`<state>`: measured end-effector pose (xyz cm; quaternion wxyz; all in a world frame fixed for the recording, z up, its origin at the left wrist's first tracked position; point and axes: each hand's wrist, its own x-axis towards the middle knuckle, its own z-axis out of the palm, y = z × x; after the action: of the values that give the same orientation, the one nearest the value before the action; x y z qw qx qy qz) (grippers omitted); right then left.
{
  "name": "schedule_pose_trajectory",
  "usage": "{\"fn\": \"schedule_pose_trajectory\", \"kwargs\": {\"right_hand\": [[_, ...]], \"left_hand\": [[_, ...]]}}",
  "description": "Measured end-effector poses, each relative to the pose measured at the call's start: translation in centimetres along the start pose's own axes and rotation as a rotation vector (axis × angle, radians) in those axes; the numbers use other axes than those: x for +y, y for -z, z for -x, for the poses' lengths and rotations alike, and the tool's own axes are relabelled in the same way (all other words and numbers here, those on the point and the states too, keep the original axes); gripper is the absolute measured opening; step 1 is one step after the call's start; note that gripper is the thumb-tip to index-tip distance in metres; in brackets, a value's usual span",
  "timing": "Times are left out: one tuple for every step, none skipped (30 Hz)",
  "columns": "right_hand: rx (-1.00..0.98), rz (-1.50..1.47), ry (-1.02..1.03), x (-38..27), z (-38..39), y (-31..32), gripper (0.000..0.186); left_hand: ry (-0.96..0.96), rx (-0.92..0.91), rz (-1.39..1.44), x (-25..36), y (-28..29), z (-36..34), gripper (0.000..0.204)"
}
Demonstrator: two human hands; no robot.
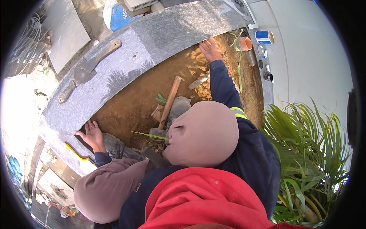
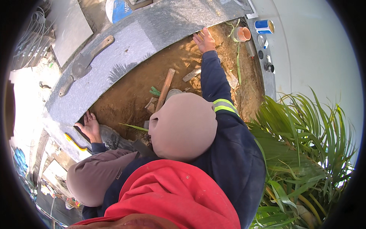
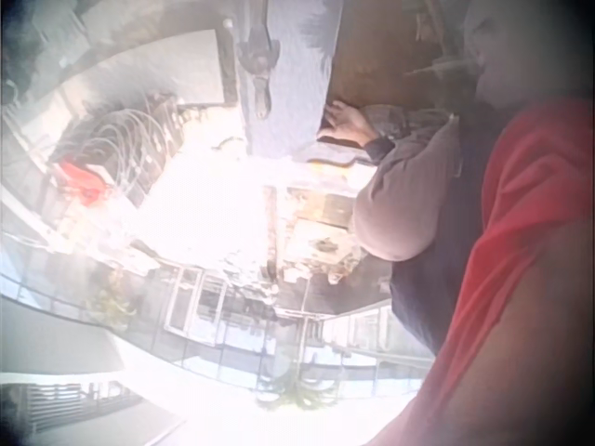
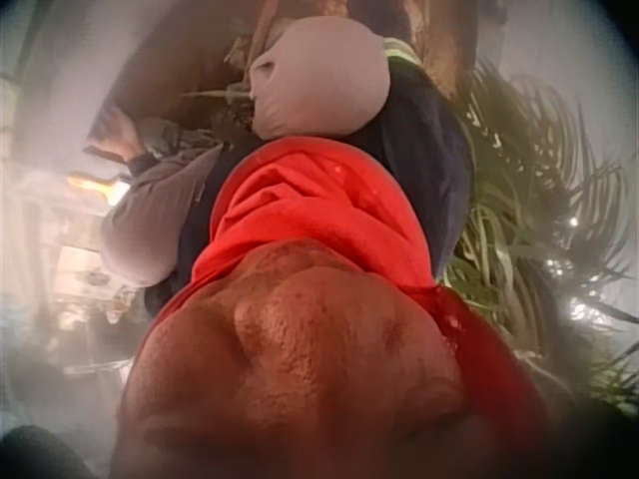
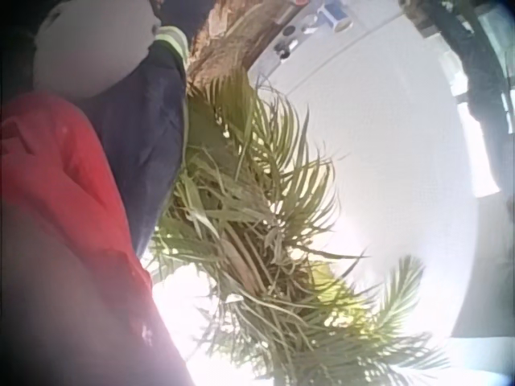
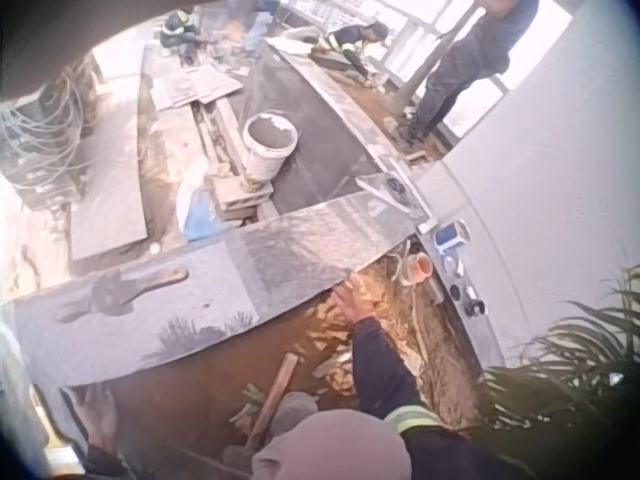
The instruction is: The person applies mortar to the edge of a curved stone structure using a trowel and a smaller tool. They spread and smooth the mortar along the joint, occasionally scraping excess material.
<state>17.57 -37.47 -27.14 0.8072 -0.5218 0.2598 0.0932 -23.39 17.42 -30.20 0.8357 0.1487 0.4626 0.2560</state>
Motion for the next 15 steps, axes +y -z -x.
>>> {"fn": "schedule_pose_trajectory", "kwargs": {"right_hand": [[-0.001, 0.004, -0.007, 0.1, -0.1, 0.1, 0.074], [-0.001, 0.009, -0.013, 0.0, -0.2, 0.0, 0.073], [0.000, 0.015, -0.018, -0.1, -0.2, 0.0, 0.071], [0.003, 0.026, -0.022, -0.4, -0.3, 0.1, 0.072], [0.006, 0.032, -0.034, -0.3, 0.0, -0.1, 0.072], [0.009, 0.039, -0.045, -0.4, 0.2, -0.2, 0.073], [0.006, 0.062, -0.042, -0.7, 0.3, -0.2, 0.073], [0.007, 0.081, -0.042, -1.0, 0.7, -0.1, 0.073], [-0.001, 0.100, -0.047, -1.1, 0.8, -0.5, 0.073], [0.003, 0.132, -0.055, -1.3, 0.8, -0.8, 0.071], [0.011, 0.170, -0.054, -1.5, 0.8, -0.8, 0.070], [0.017, 0.209, -0.055, -1.6, 0.6, -0.7, 0.069], [0.019, 0.249, -0.056, -1.9, 0.2, -0.8, 0.068], [0.012, 0.262, -0.051, -2.0, -0.4, -0.8, 0.066], [0.000, 0.278, -0.053, -2.0, -0.9, -0.9, 0.064]], "left_hand": [[-0.007, 0.016, -0.005, 0.0, 0.0, 0.2, 0.121], [-0.012, 0.031, -0.008, 0.0, -0.2, 0.4, 0.121], [-0.017, 0.047, -0.012, -0.1, -0.4, 0.5, 0.121], [-0.016, 0.038, -0.012, -0.3, -0.4, 0.4, 0.120], [-0.021, 0.033, -0.018, 0.0, -0.3, 0.5, 0.120], [-0.025, 0.029, -0.024, 0.1, -0.2, 0.6, 0.119], [-0.018, 0.024, -0.019, -0.2, -0.1, 0.5, 0.119], [-0.010, 0.021, -0.020, -0.3, -0.1, 0.3, 0.118], [-0.012, 0.021, -0.017, -0.2, -0.2, 0.3, 0.117], [-0.015, 0.052, 0.003, -0.2, -0.5, 0.5, 0.115], [-0.029, 0.043, -0.030, -0.4, -0.2, 0.2, 0.114], [-0.025, 0.059, -0.021, -0.3, -0.2, 0.2, 0.114], [-0.022, 0.078, -0.009, -0.5, -0.3, 0.2, 0.115], [-0.017, 0.077, 0.001, -0.3, 0.0, 0.1, 0.115], [-0.017, 0.082, 0.011, -0.2, 0.5, 0.0, 0.116]]}}
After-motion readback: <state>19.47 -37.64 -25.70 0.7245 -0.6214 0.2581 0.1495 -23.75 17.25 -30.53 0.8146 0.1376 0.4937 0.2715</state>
